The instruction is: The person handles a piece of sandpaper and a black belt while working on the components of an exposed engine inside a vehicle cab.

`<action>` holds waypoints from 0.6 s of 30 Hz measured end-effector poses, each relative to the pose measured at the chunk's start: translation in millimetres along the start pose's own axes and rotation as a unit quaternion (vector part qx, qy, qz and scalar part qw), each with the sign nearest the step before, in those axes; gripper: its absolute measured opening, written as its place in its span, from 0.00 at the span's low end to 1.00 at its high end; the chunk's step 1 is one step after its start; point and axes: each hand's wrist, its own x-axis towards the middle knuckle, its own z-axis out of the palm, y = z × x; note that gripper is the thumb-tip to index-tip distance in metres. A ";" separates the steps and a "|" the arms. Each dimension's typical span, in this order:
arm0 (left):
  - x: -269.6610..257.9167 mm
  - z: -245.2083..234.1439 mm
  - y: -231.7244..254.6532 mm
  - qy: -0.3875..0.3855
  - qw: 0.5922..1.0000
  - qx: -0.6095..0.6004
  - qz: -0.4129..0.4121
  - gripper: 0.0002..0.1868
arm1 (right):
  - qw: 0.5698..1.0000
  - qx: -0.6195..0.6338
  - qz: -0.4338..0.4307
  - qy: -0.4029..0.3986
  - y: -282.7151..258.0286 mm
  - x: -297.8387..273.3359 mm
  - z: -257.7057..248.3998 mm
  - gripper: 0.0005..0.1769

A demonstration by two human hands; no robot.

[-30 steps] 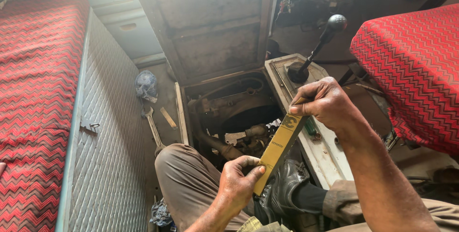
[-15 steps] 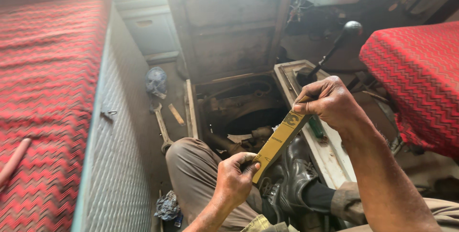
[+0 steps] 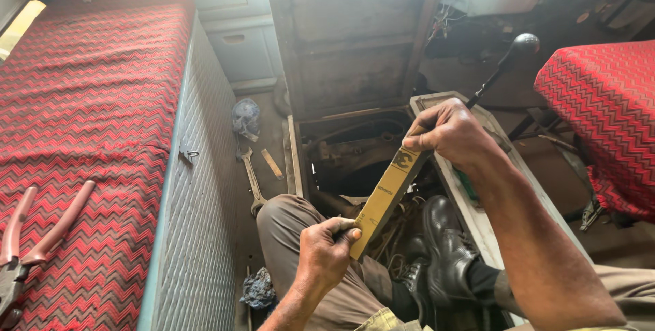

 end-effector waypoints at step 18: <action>1.9 -15.4 -33.0 0.001 0.999 -0.014 -0.049 0.18 | 0.997 0.073 0.009 -0.036 42.5 27.4 24.9 0.06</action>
